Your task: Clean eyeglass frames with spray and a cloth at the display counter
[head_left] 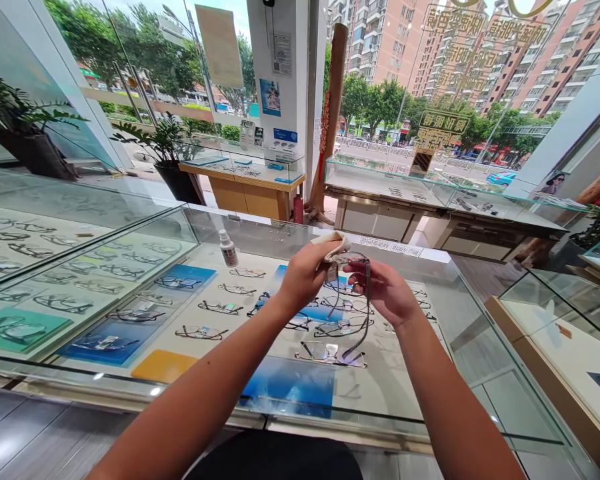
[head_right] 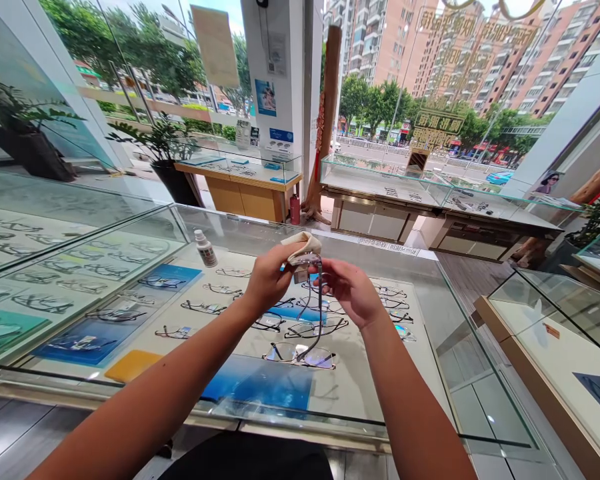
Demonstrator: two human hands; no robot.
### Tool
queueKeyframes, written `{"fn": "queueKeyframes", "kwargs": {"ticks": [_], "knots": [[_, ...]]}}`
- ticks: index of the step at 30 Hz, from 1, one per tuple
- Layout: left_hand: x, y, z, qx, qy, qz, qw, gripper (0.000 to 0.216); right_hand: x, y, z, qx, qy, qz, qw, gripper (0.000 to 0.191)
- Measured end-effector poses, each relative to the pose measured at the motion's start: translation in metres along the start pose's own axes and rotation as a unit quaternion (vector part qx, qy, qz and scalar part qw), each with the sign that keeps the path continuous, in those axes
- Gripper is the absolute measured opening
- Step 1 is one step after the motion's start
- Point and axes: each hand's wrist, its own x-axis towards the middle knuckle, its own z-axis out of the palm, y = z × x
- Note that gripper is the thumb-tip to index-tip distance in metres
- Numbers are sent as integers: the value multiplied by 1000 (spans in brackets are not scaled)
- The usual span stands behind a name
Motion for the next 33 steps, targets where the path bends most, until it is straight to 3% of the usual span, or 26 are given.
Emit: {"fn": "queueKeyframes", "kwargs": {"ticks": [3, 5, 9, 14, 19, 24, 33], "knots": [[2, 4, 0, -81, -9, -112, 990, 31, 6, 3, -7, -118, 104, -129, 979, 21], [3, 7, 3, -164, -36, -172, 971, 36, 10, 6, -11, -141, 138, -170, 966, 17], [3, 9, 12, -333, -115, -265, 897, 48, 16, 13, -11, -66, 98, -124, 985, 28], [0, 13, 20, -403, -179, -345, 829, 56, 18, 24, -5, 53, 67, -21, 996, 40], [1, 22, 13, -430, -197, -380, 795, 56, 18, 29, -4, 80, 51, 17, 995, 44], [-3, 17, 11, -460, -254, -395, 753, 58, 17, 26, -4, 68, 36, 14, 997, 42], [-6, 17, 19, -456, -227, -397, 764, 56, 15, 23, -2, 51, 24, 0, 998, 37]]}}
